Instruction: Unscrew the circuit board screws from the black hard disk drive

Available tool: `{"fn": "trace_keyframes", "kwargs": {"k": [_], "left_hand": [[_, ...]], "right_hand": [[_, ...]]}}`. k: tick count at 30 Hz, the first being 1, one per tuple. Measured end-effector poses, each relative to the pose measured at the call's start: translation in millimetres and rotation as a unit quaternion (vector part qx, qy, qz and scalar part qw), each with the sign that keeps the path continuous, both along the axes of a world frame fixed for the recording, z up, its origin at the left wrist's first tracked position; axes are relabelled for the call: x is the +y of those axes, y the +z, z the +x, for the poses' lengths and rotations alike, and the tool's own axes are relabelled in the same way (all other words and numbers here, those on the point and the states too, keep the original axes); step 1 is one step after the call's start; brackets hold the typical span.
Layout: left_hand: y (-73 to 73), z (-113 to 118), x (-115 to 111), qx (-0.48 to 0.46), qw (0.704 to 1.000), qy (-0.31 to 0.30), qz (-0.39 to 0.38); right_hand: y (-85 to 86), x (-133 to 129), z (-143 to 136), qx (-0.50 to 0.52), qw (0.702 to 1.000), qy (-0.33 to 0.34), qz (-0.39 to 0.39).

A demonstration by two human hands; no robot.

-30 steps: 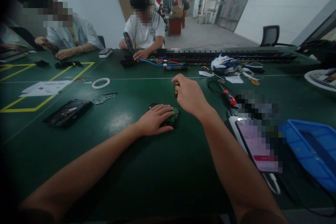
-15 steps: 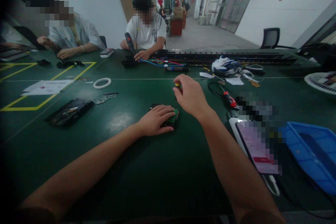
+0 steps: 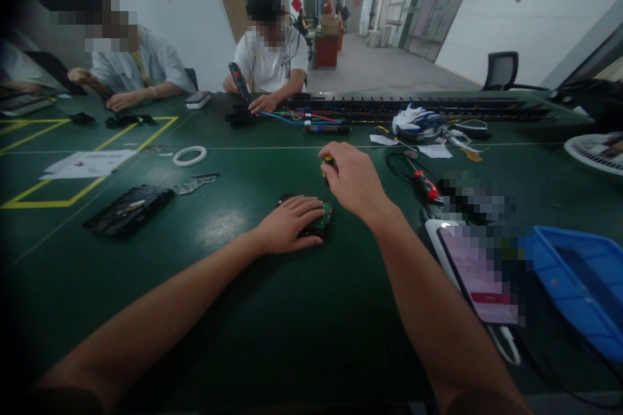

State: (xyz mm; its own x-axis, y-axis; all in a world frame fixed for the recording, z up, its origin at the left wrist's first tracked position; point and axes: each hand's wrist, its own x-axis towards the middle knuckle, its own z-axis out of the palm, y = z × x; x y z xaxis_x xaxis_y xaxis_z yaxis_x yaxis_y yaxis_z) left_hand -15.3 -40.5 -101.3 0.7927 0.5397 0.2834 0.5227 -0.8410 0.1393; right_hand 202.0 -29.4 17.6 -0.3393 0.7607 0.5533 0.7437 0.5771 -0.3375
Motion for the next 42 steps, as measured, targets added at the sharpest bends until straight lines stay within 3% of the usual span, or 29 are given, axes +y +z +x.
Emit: {"fn": "trace_keyframes", "kwargs": {"k": [32,42], "left_hand": [[0.7,1.0,-0.7,-0.006,1.0,-0.003,-0.004],[0.9,0.5,-0.4,0.0,1.0,-0.003,0.003]], "right_hand": [[2.9,-3.5,-0.9,-0.013,1.0,0.0,-0.009],[0.9,-2.0,-1.2,-0.012,0.999,-0.036,0.003]]}}
